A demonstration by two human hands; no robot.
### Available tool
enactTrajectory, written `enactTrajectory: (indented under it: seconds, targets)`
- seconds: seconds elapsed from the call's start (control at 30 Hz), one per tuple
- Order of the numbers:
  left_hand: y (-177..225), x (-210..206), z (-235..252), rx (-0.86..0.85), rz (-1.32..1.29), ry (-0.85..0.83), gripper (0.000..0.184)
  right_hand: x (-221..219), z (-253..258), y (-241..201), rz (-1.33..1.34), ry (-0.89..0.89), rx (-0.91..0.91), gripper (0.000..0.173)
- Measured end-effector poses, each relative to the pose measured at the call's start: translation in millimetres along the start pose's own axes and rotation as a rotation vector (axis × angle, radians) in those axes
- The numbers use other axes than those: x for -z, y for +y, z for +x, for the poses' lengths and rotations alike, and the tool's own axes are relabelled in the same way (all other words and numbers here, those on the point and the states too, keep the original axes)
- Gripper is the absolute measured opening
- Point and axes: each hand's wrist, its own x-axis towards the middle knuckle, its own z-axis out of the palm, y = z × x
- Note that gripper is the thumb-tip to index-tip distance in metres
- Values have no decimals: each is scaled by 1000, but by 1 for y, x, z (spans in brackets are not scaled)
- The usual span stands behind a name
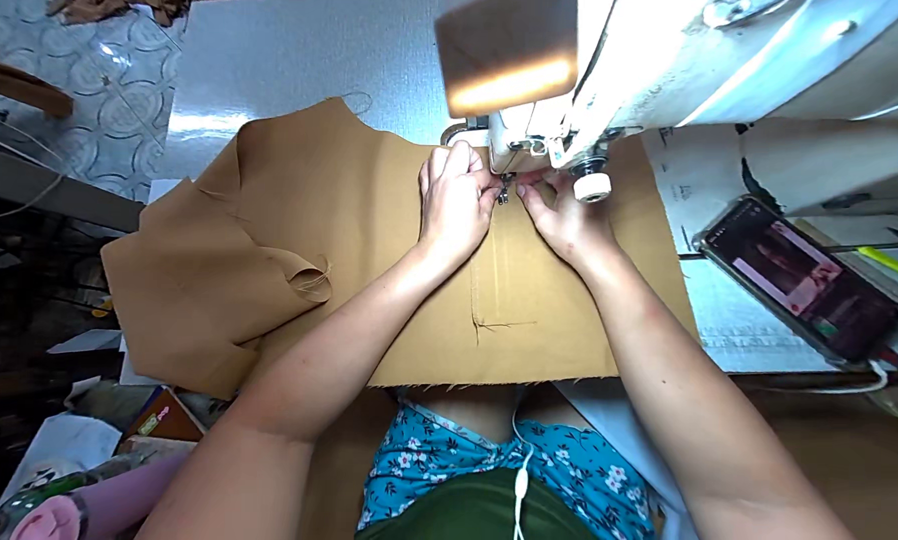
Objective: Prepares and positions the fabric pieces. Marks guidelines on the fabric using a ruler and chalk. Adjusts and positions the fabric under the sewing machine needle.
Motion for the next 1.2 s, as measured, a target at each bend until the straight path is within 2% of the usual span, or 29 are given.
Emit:
enactTrajectory:
  seconds: [1.2]
  targets:
    - [-1, 1, 3, -53, 7, -18, 14, -3, 2, -1, -46, -44, 36, 25]
